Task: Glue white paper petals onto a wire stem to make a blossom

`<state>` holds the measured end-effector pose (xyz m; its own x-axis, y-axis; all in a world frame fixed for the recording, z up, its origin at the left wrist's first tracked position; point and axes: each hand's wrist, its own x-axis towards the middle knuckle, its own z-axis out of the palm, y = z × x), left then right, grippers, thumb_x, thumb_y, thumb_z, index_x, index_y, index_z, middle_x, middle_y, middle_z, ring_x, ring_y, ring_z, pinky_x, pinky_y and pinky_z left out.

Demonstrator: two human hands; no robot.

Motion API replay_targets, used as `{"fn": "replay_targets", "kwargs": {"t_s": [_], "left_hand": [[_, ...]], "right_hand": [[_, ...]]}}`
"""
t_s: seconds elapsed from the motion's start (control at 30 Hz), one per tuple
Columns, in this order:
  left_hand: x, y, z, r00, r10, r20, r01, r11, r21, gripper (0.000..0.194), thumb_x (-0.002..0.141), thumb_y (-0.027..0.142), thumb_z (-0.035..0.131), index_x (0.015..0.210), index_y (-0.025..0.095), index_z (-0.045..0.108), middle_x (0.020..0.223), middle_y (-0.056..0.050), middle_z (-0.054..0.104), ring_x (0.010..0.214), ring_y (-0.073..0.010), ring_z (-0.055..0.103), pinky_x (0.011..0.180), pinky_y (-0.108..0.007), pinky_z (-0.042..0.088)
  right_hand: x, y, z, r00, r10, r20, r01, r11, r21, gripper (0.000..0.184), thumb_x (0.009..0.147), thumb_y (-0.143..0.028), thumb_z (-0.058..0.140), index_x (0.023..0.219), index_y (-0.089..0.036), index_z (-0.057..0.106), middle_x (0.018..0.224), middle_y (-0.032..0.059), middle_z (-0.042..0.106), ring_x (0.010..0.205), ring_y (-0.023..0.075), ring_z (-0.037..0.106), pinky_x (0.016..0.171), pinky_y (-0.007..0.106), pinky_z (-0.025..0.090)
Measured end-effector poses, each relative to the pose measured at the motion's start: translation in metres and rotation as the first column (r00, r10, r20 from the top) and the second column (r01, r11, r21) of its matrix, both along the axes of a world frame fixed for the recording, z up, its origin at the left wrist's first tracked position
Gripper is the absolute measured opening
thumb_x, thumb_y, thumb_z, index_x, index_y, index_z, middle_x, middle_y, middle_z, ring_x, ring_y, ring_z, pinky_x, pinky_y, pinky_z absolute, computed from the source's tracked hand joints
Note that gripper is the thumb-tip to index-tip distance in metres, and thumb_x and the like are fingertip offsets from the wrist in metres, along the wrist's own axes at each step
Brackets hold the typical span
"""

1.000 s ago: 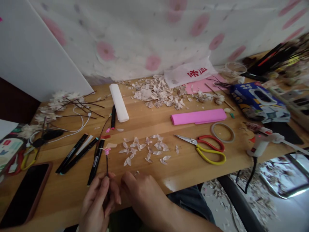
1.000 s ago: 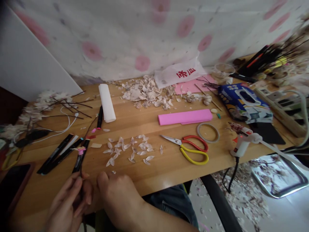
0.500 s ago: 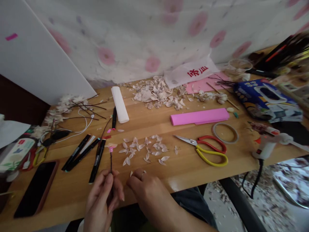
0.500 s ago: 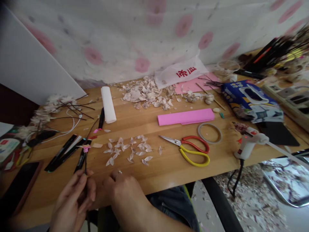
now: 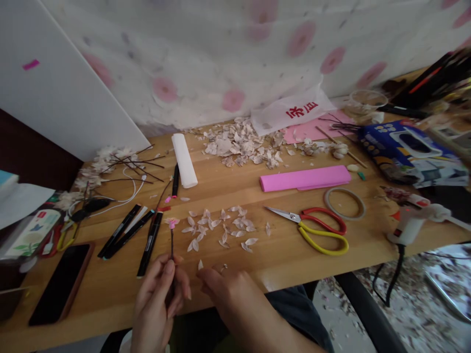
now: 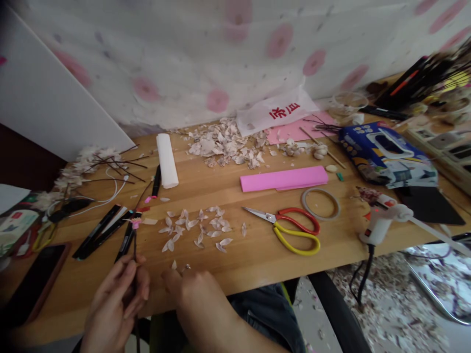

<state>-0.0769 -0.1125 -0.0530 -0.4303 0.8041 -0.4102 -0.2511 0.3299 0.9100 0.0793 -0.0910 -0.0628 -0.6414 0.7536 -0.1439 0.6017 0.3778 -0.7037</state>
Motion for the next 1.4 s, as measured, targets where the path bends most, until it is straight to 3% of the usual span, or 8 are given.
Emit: {"fn": "replay_targets", "kwargs": {"t_s": [0.13,0.23,0.33,0.47,0.63,0.83,1.03,1.4], "left_hand": [[0.008,-0.003,-0.001,0.997,-0.061,0.055,0.060,0.998,0.016,0.044,0.076,0.058,0.083,0.089,0.020,0.065,0.044,0.006,0.058,0.031,-0.0019,0.029,0.036,-0.011,0.019],[0.019,-0.004,0.000,0.980,-0.147,0.137,0.147,0.989,0.011,0.043,0.080,0.058,0.081,0.088,0.019,0.064,0.043,0.006,0.059,0.033,-0.0012,0.026,0.037,-0.011,0.017],[0.027,-0.002,0.000,0.948,-0.225,0.224,0.220,0.974,0.048,0.042,0.082,0.058,0.080,0.087,0.019,0.064,0.043,0.006,0.059,0.032,-0.0007,0.023,0.037,-0.012,0.014],[0.034,-0.001,0.006,0.915,-0.291,0.279,0.285,0.956,0.063,0.043,0.082,0.059,0.079,0.088,0.020,0.063,0.043,0.006,0.060,0.032,-0.0009,0.019,0.037,-0.014,0.011],[0.041,-0.004,0.014,0.897,-0.336,0.286,0.343,0.939,0.026,0.045,0.083,0.062,0.077,0.088,0.020,0.061,0.044,0.005,0.063,0.034,-0.0017,0.023,0.039,-0.016,0.013],[0.048,-0.009,0.008,0.875,-0.407,0.261,0.403,0.913,0.071,0.044,0.087,0.063,0.071,0.090,0.021,0.060,0.046,0.004,0.064,0.034,-0.0033,0.024,0.038,-0.018,0.013],[0.055,-0.012,0.018,0.894,-0.394,0.214,0.400,0.916,0.019,0.044,0.088,0.063,0.069,0.092,0.020,0.061,0.046,0.004,0.062,0.038,-0.0047,0.026,0.042,-0.020,0.014],[0.057,-0.014,0.021,0.893,-0.420,0.159,0.424,0.905,0.010,0.045,0.089,0.064,0.067,0.092,0.020,0.062,0.049,0.001,0.064,0.040,-0.0058,0.026,0.044,-0.024,0.014]], "right_hand": [[0.012,0.003,-0.005,0.979,-0.117,-0.168,0.124,0.992,0.035,0.016,0.090,-0.002,0.070,0.094,-0.018,0.070,0.080,0.0012,0.077,0.069,0.0167,0.072,0.057,0.023,0.042],[0.027,0.012,-0.005,0.905,-0.177,-0.387,0.218,0.974,0.065,0.014,0.094,-0.006,0.067,0.091,-0.019,0.072,0.084,0.0019,0.075,0.076,0.0157,0.072,0.067,0.021,0.050],[0.041,0.024,0.002,0.808,-0.192,-0.557,0.305,0.945,0.117,0.015,0.100,-0.014,0.062,0.092,-0.018,0.074,0.087,0.0039,0.072,0.077,0.0138,0.069,0.069,0.021,0.052],[0.052,0.034,0.016,0.729,-0.194,-0.657,0.412,0.890,0.194,0.010,0.096,-0.013,0.069,0.094,-0.019,0.077,0.087,0.0031,0.071,0.077,0.0121,0.069,0.068,0.018,0.054],[0.055,0.037,0.030,0.725,-0.227,-0.650,0.482,0.842,0.244,0.019,0.092,-0.006,0.070,0.103,-0.021,0.075,0.093,0.0012,0.077,0.084,0.0108,0.074,0.078,0.015,0.056],[0.057,0.032,0.035,0.711,-0.345,-0.613,0.529,0.836,0.143,0.034,0.091,-0.006,0.070,0.119,-0.025,0.066,0.096,-0.0034,0.080,0.084,0.0099,0.078,0.076,0.013,0.058],[0.059,0.031,0.039,0.740,-0.355,-0.571,0.571,0.780,0.256,0.014,0.091,-0.012,0.074,0.096,-0.023,0.067,0.086,-0.0055,0.078,0.073,0.0087,0.076,0.071,0.012,0.057],[0.061,0.028,0.042,0.818,-0.336,-0.467,0.538,0.737,0.410,0.011,0.097,-0.016,0.069,0.103,-0.024,0.064,0.087,-0.0031,0.079,0.073,0.0127,0.078,0.067,0.016,0.055]]}}
